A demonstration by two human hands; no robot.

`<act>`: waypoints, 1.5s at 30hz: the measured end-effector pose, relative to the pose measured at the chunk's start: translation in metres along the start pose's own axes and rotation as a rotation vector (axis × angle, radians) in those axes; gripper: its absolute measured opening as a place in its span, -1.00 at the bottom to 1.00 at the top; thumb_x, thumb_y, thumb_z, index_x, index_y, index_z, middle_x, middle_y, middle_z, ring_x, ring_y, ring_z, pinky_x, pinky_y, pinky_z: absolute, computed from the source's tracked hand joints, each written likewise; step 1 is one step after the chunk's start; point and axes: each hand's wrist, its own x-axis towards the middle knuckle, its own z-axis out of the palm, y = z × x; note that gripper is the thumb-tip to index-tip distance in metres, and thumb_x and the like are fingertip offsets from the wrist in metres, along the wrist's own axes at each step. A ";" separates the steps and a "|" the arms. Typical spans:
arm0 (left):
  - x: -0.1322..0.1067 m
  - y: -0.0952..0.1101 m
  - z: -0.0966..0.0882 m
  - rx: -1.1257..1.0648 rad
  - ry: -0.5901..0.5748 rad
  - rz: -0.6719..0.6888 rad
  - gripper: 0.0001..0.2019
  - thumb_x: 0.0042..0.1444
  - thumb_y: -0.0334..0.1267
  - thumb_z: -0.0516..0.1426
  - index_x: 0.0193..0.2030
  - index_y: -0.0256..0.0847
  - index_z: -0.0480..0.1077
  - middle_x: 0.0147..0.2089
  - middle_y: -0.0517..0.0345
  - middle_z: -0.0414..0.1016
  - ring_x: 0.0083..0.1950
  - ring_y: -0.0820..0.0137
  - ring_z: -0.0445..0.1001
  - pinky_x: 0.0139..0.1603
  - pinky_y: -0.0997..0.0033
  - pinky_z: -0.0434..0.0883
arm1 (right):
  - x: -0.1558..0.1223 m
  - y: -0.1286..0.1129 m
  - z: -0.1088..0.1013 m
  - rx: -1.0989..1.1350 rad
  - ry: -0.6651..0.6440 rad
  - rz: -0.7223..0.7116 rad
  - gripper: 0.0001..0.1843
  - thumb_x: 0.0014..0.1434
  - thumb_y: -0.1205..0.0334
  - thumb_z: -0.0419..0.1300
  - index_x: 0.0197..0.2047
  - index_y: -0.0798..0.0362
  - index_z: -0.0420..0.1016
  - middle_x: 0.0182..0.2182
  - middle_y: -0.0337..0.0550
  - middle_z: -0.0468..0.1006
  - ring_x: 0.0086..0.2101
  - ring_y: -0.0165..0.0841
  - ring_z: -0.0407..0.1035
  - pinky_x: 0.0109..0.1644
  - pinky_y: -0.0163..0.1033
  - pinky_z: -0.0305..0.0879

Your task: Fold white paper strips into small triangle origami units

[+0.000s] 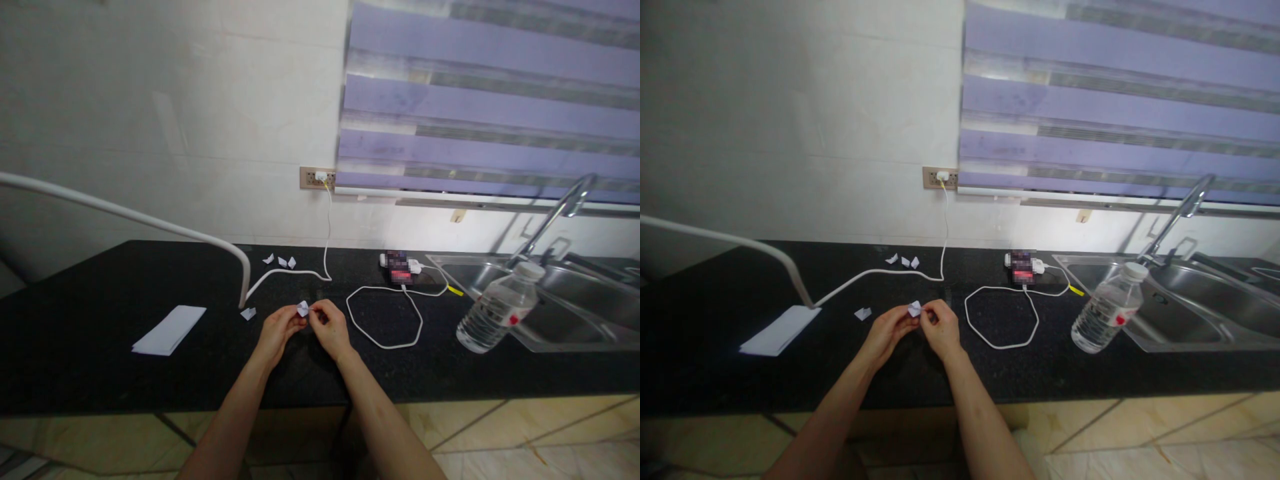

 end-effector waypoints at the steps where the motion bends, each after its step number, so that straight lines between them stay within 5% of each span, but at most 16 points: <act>1: 0.000 0.000 0.000 0.004 -0.003 -0.005 -0.82 -0.10 -0.26 0.14 -0.35 -0.33 0.41 -0.36 0.07 0.49 -0.38 0.46 0.45 -0.25 0.41 0.40 | 0.000 0.000 0.000 -0.001 -0.002 -0.001 -0.87 0.05 0.31 0.01 -0.41 0.06 0.37 -0.47 -0.22 0.37 -0.48 -0.45 0.26 -0.46 -0.39 0.21; 24: 0.001 0.001 -0.002 -0.029 -0.018 -0.045 -0.81 -0.09 -0.27 0.14 -0.33 -0.35 0.39 -0.40 0.04 0.50 -0.41 0.44 0.46 -0.29 0.42 0.39 | -0.001 -0.002 0.002 0.083 -0.051 -0.003 -0.92 0.03 0.32 0.04 -0.41 0.07 0.35 -0.48 -0.24 0.33 -0.51 -0.49 0.22 -0.49 -0.41 0.18; 31: 0.000 0.001 -0.002 -0.023 0.006 -0.050 -0.81 -0.10 -0.26 0.15 -0.35 -0.35 0.40 -0.45 0.08 0.49 -0.46 0.46 0.45 -0.33 0.44 0.39 | 0.001 -0.007 -0.003 0.129 -0.059 -0.027 -0.78 0.14 0.29 -0.07 -0.44 0.08 0.35 -0.45 -0.20 0.37 -0.39 -0.43 0.27 -0.28 -0.34 0.19; 41: 0.000 0.000 -0.002 0.020 -0.020 -0.032 -0.76 -0.08 -0.24 0.13 -0.27 -0.34 0.38 -0.38 0.03 0.50 -0.40 0.43 0.47 -0.29 0.42 0.40 | -0.001 -0.003 0.002 0.125 -0.058 0.051 -0.90 0.00 0.29 0.06 -0.37 0.06 0.36 -0.48 -0.25 0.36 -0.51 -0.47 0.23 -0.48 -0.40 0.17; 45: -0.001 0.000 0.001 0.158 0.065 0.091 -0.67 -0.15 -0.26 0.17 -0.17 -0.25 0.34 -0.38 0.13 0.49 -0.44 0.47 0.46 -0.32 0.43 0.41 | 0.000 -0.002 0.002 0.099 -0.032 0.036 -0.89 0.04 0.29 0.03 -0.41 0.07 0.36 -0.49 -0.24 0.35 -0.50 -0.47 0.23 -0.47 -0.39 0.17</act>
